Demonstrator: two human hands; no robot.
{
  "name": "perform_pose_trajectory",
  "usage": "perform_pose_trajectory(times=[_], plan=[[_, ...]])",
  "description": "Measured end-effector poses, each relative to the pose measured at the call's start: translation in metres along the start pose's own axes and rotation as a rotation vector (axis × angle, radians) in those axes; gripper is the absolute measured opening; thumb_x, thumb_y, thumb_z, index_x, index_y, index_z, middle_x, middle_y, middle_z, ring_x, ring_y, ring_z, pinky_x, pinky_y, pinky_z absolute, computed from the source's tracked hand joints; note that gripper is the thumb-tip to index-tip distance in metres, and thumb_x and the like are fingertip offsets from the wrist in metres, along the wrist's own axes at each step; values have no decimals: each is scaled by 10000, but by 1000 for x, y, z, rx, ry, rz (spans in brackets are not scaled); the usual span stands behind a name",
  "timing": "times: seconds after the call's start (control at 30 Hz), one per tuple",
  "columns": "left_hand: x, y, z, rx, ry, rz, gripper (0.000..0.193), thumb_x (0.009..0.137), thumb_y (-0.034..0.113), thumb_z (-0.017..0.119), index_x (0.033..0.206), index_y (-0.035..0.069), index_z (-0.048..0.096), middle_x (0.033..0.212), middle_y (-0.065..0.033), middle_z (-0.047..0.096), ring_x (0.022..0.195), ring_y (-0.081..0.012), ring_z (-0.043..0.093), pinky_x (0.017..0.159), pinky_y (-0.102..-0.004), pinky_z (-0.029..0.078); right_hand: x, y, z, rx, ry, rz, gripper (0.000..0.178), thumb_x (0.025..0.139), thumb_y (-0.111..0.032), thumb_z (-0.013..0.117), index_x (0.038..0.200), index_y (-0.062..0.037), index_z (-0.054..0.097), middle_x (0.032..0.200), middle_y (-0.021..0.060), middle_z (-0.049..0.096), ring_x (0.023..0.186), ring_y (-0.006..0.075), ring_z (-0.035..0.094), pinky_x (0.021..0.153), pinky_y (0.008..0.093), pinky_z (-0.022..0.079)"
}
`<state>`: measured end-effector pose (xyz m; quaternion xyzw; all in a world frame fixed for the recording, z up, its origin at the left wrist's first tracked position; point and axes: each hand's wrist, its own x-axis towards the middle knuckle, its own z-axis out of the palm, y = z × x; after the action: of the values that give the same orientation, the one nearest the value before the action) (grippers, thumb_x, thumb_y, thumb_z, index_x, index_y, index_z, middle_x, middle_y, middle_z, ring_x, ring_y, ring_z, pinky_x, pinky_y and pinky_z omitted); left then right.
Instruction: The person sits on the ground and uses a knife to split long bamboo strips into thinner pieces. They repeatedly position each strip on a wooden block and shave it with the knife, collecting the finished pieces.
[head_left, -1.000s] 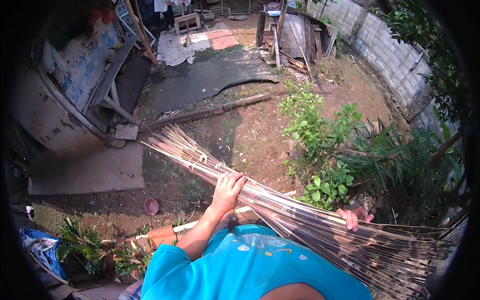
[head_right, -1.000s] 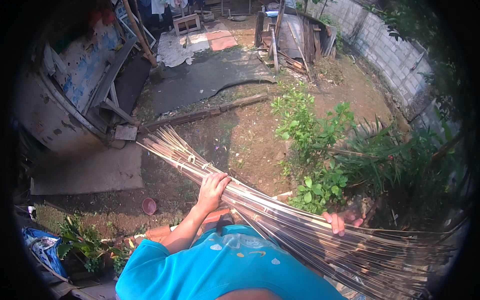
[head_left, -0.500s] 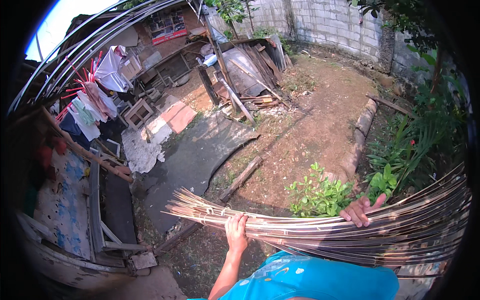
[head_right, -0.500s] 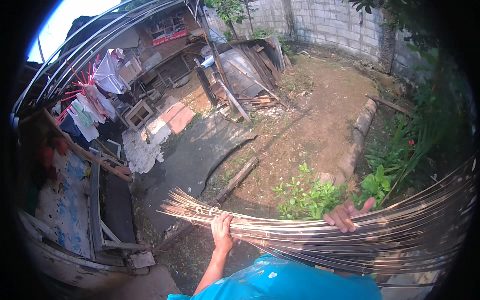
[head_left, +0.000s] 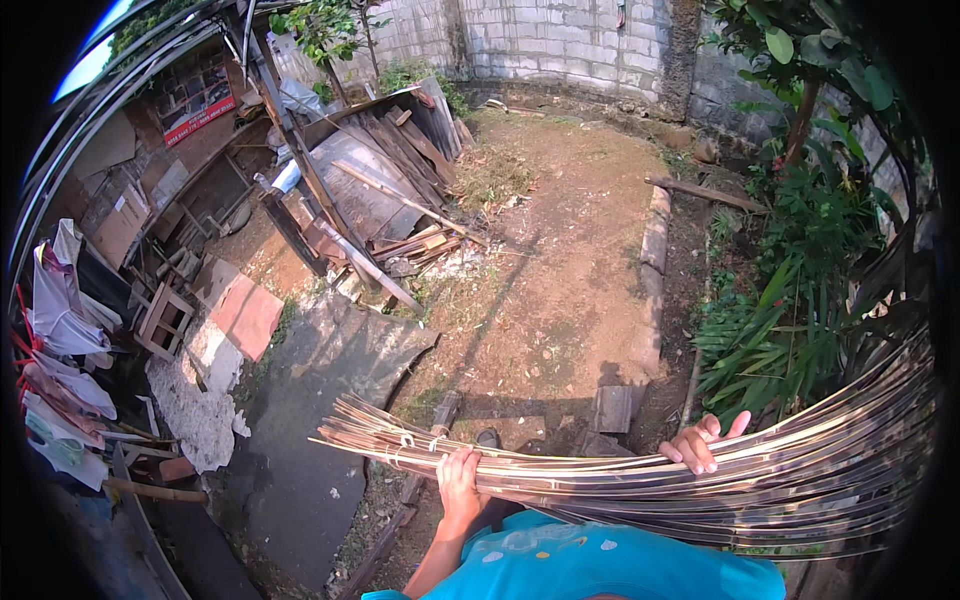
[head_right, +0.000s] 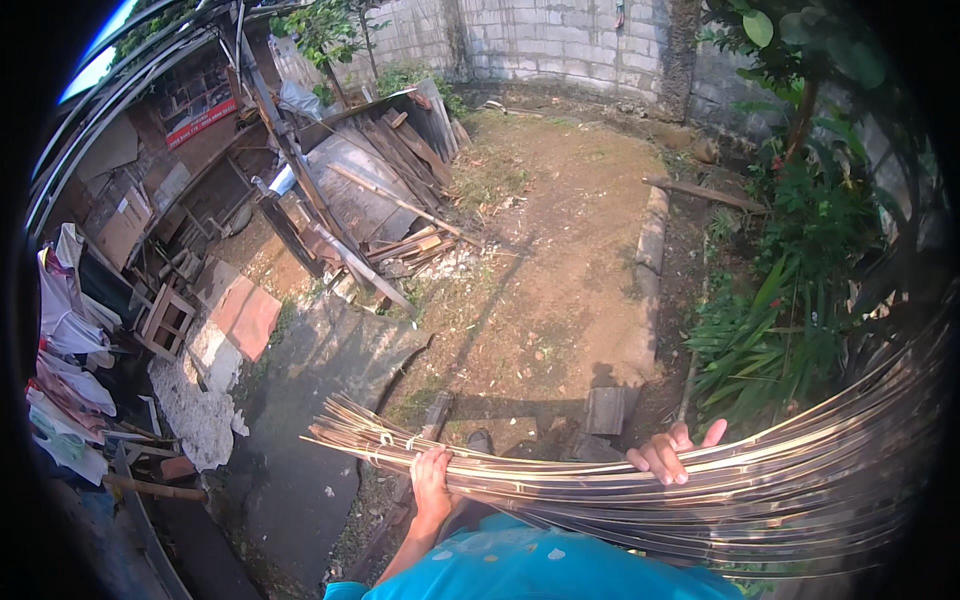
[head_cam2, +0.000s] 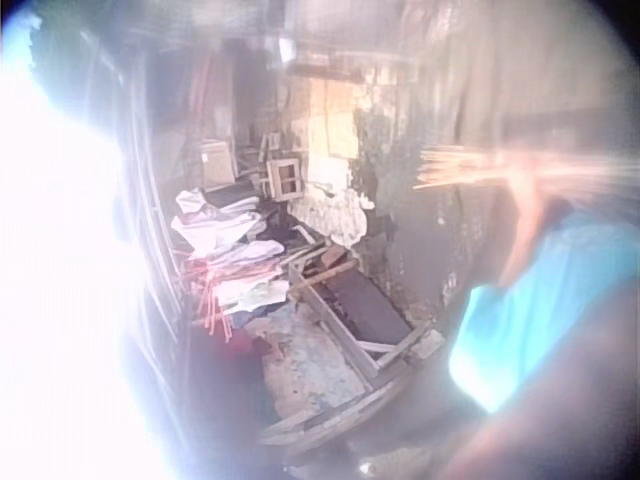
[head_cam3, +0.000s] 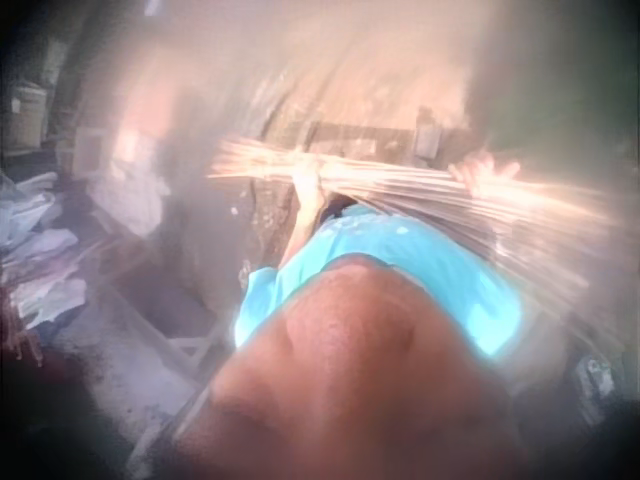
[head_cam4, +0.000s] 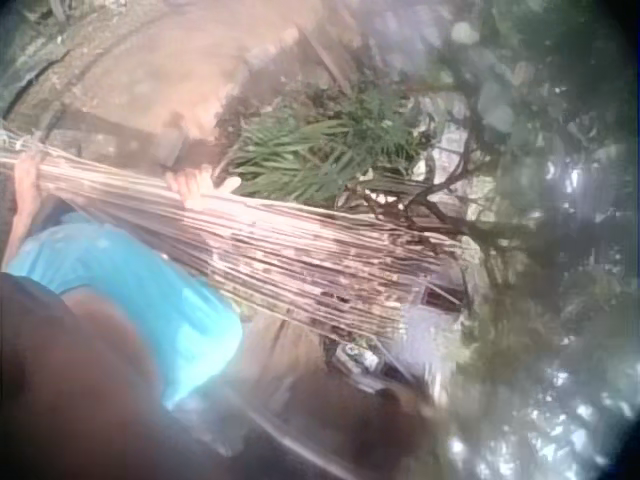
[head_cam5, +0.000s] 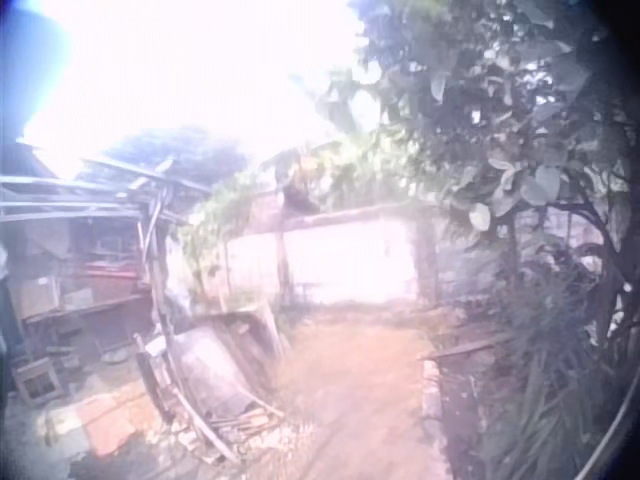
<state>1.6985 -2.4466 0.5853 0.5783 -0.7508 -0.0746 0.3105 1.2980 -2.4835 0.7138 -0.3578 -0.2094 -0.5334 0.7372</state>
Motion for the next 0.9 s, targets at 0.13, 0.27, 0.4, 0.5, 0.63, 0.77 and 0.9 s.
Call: perform_pose_trajectory(times=[0.13,0.27,0.4,0.5,0.63,0.77,0.9], plan=[[120,-49,24,-106,-138,91,726,610,227,812,1278,93,562,1304,-117,571,1254,-341,502,1107,-530,333,43,-13,-51,-131,67,-21,893,951,-785,167,1388,-90,519,809,57,666,825,194,589,955,403,319],[242,-85,59,-116,-250,292,758,588,213,822,1290,97,563,1345,-94,562,1289,-310,487,1130,-502,322,99,-23,-75,-257,150,-144,884,956,-779,181,1426,-94,484,829,73,666,846,203,588,981,417,292],[361,-96,97,-133,-396,362,770,581,203,829,1298,113,560,1384,-76,542,1313,-300,472,1139,-495,324,136,-45,-122,-370,152,-184,858,961,-770,216,1455,-110,454,815,76,665,829,207,585,964,407,295],[451,-92,138,-195,-418,467,769,597,212,838,1305,116,553,1383,-80,542,1316,-301,470,1138,-502,326,146,-66,-159,-478,192,-251,868,956,-777,208,1469,-115,436,809,80,668,810,214,584,957,404,295],[571,-84,198,-172,-480,608,813,591,220,865,1325,117,532,1394,-80,529,1324,-308,463,1149,-509,316,163,-104,-230,-553,221,-360,891,945,-791,191,1485,-120,420,803,78,670,823,223,596,958,415,304],[691,-61,249,-173,-442,666,830,579,201,864,1330,104,523,1394,-87,529,1327,-310,461,1159,-509,302,203,-165,-319,-570,150,-427,922,940,-798,170,1513,-108,384,825,74,670,835,220,600,987,417,320],[802,-34,275,-146,-469,717,795,602,176,840,1328,103,524,1382,-78,539,1323,-297,466,1160,-506,303,248,-222,-373,-589,112,-467,912,945,-791,170,1497,-102,397,837,84,677,868,219,597,971,406,316]])
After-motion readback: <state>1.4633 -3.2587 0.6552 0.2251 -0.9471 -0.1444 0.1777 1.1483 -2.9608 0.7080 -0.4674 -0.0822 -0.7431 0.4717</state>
